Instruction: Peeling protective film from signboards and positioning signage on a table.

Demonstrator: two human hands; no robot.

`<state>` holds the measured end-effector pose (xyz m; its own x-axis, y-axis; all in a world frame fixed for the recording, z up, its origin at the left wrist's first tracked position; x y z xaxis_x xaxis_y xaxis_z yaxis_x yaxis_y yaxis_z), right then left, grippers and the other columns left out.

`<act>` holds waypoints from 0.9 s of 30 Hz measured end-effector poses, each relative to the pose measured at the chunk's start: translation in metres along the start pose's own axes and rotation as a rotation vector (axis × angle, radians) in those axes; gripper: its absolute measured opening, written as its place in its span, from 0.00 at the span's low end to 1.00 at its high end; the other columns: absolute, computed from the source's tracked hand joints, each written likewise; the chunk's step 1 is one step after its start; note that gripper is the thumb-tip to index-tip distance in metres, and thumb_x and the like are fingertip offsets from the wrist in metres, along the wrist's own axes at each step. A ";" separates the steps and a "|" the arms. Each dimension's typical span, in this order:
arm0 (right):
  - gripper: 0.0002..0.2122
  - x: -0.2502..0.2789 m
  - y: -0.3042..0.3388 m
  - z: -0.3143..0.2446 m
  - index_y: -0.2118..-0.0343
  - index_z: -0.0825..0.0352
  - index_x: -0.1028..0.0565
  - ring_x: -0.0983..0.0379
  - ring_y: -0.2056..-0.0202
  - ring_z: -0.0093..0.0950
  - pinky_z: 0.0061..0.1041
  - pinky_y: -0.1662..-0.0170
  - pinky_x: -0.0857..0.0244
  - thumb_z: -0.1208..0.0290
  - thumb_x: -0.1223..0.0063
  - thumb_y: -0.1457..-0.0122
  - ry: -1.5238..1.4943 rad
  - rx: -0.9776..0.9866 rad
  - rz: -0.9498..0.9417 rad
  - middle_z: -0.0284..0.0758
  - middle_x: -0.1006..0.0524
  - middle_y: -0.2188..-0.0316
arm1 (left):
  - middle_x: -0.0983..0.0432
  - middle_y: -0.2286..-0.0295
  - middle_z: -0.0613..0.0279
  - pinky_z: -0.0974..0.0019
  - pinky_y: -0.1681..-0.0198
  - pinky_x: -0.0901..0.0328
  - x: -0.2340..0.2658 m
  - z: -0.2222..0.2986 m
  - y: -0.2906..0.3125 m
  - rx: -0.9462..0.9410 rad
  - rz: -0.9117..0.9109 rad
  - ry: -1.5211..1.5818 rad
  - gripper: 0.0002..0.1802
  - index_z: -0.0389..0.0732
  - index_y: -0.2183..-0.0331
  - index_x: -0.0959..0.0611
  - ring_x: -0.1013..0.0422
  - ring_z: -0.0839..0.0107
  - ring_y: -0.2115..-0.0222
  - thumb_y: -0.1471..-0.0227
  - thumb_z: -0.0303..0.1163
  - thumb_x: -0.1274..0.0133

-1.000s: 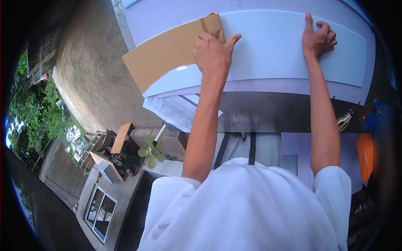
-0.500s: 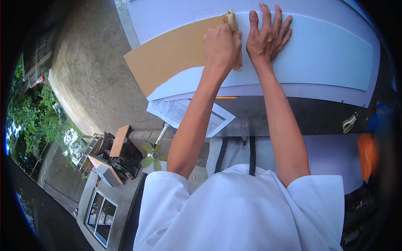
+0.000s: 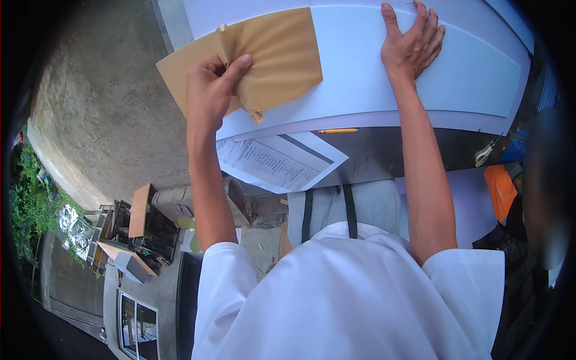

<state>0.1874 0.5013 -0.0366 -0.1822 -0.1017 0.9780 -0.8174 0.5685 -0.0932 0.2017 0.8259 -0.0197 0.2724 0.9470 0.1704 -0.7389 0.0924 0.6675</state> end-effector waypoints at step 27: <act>0.35 -0.011 0.001 0.001 0.40 0.55 0.38 0.57 0.34 0.49 0.50 0.34 0.64 0.33 0.58 0.43 -0.087 0.113 0.012 0.40 0.42 0.38 | 0.27 0.58 0.49 0.61 0.51 0.38 0.046 0.026 0.016 -0.309 0.419 -0.033 0.16 0.37 0.58 0.21 0.30 0.60 0.57 0.46 0.29 0.58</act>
<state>0.1879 0.5017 -0.0482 -0.2346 -0.1685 0.9574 -0.8702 0.4753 -0.1296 0.2182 0.8624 0.0182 -0.0704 0.9126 0.4027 -0.9349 -0.2012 0.2925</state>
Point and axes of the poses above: each hand's wrist, its own y-axis away from the middle knuckle, its own x-axis out of the back of the hand, z = x × y, the point moved 6 cm from there along -y, towards the middle knuckle
